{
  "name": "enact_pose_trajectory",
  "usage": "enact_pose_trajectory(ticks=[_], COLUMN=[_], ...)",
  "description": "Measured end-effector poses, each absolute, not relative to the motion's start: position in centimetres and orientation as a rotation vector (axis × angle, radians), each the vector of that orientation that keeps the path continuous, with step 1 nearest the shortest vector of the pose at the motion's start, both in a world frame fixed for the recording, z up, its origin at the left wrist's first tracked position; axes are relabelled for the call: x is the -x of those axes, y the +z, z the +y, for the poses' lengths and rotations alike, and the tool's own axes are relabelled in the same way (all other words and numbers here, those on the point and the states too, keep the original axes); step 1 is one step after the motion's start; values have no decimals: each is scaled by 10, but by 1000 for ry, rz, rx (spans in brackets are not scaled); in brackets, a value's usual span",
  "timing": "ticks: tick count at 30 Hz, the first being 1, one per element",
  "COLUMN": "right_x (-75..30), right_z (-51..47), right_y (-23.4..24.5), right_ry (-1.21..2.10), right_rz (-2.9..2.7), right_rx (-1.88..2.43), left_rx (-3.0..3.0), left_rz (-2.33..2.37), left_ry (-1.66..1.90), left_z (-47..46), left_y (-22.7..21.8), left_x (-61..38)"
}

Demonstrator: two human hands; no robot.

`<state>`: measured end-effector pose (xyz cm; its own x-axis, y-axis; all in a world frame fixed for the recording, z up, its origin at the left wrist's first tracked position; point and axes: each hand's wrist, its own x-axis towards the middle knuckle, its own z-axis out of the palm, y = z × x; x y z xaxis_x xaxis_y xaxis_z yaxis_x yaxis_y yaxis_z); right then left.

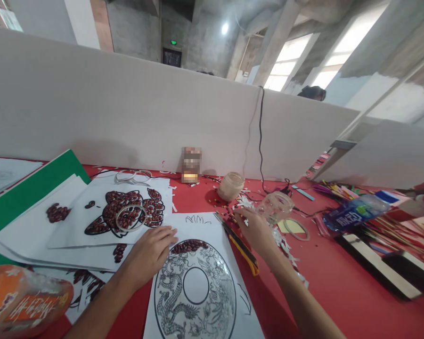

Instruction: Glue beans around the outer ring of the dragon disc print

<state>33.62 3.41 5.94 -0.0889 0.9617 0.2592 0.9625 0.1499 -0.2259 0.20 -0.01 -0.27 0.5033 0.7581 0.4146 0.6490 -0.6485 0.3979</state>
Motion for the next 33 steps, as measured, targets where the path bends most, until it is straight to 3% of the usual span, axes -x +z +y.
enact_pose_trajectory(ticks=[7,20,33], right_x=[-344,-340,-266], right_z=[87,87,-30], right_y=[58,80,45], right_ry=[-133,-135,-236], right_rz=[-2291,-2624,-2415], right_rx=[2019,1815,1410], left_rx=[-2552,-2539,-2553], left_rz=[1211,1221,1224], left_ry=[762,750,766], left_z=[0,-1,-1], left_y=[0,6,-1], left_x=[-2,-3,-2])
